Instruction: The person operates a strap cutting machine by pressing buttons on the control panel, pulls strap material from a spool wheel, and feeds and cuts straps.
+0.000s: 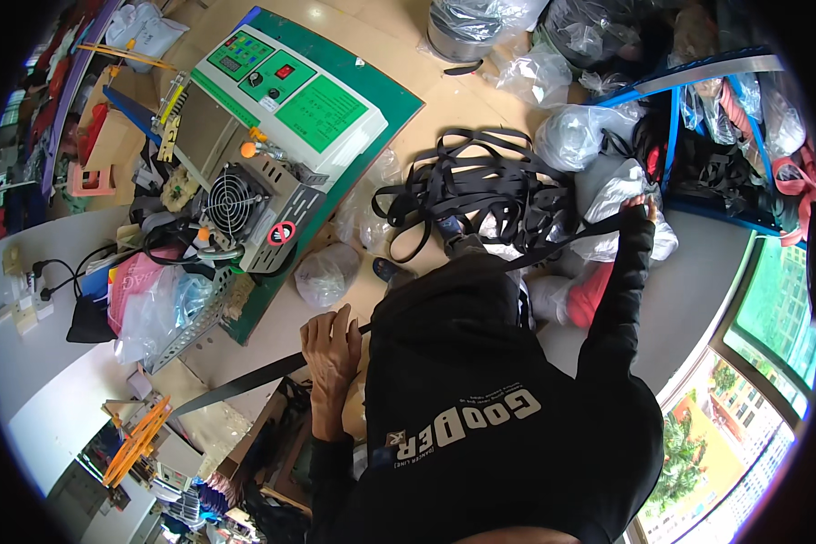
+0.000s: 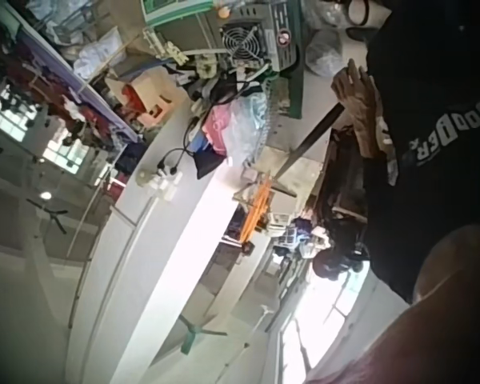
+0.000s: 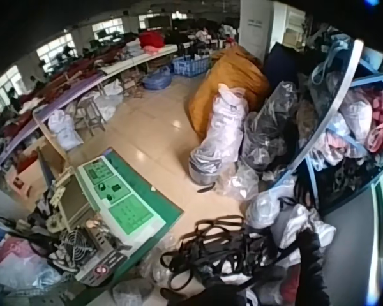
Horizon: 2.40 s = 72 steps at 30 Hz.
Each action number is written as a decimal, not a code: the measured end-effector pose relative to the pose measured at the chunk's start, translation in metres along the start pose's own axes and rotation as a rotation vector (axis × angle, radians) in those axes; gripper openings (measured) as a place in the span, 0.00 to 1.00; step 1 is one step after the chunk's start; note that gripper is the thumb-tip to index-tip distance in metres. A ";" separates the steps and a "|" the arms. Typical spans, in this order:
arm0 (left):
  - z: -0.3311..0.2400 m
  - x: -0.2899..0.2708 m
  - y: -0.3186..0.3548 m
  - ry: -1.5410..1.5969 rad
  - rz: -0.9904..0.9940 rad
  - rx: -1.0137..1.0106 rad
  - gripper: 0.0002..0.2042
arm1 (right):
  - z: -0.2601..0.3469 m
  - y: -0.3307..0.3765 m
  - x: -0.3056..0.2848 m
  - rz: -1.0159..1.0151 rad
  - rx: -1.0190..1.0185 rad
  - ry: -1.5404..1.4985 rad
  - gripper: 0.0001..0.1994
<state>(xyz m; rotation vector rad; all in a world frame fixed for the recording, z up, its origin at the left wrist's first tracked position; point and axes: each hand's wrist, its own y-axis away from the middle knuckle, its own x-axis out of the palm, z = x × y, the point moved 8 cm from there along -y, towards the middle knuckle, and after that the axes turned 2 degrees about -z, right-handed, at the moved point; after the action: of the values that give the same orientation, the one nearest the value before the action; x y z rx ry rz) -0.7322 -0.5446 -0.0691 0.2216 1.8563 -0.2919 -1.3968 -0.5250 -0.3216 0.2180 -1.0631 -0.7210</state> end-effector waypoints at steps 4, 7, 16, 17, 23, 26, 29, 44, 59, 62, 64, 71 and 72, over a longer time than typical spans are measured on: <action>-0.005 0.007 0.004 0.054 0.031 -0.031 0.13 | -0.028 0.014 0.026 0.016 0.092 -0.098 0.14; -0.009 0.009 0.004 0.070 0.033 -0.019 0.13 | -0.031 0.009 0.028 0.096 0.095 -0.135 0.16; -0.009 0.012 0.004 0.073 0.054 -0.031 0.11 | -0.040 -0.012 0.032 0.200 0.026 -0.144 0.16; -0.008 0.013 0.004 0.073 0.059 -0.036 0.11 | -0.042 -0.013 0.038 0.224 0.016 -0.138 0.16; -0.004 0.017 0.006 0.084 0.066 -0.056 0.11 | -0.044 -0.027 0.039 0.216 0.031 -0.152 0.18; -0.001 0.017 0.007 0.088 0.057 -0.069 0.10 | -0.052 -0.028 0.044 0.196 0.058 -0.173 0.19; 0.002 0.018 0.009 0.090 0.053 -0.087 0.10 | -0.060 -0.028 0.053 0.206 0.078 -0.125 0.19; 0.005 0.019 0.014 0.106 0.038 -0.115 0.11 | -0.070 -0.060 0.057 0.327 0.153 -0.249 0.24; 0.005 0.025 0.017 0.129 0.013 -0.138 0.10 | -0.093 -0.093 0.044 0.335 0.275 -0.181 0.27; 0.005 0.028 0.017 0.164 0.018 -0.093 0.09 | -0.099 -0.116 0.027 0.136 0.305 -0.119 0.26; 0.001 0.024 0.017 0.215 -0.091 -0.095 0.12 | -0.107 -0.127 0.020 -0.026 0.320 -0.042 0.25; -0.003 0.016 0.036 0.130 -0.147 -0.266 0.11 | -0.162 -0.138 -0.024 -0.633 0.256 0.168 0.23; -0.001 0.016 0.043 0.132 -0.141 -0.302 0.11 | -0.168 -0.135 -0.027 -0.677 0.245 0.202 0.22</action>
<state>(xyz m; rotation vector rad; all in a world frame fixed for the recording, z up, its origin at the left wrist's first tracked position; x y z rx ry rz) -0.7255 -0.5034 -0.0878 -0.1004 2.0224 -0.0923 -1.3196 -0.6384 -0.4899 0.8725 -0.8775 -1.1425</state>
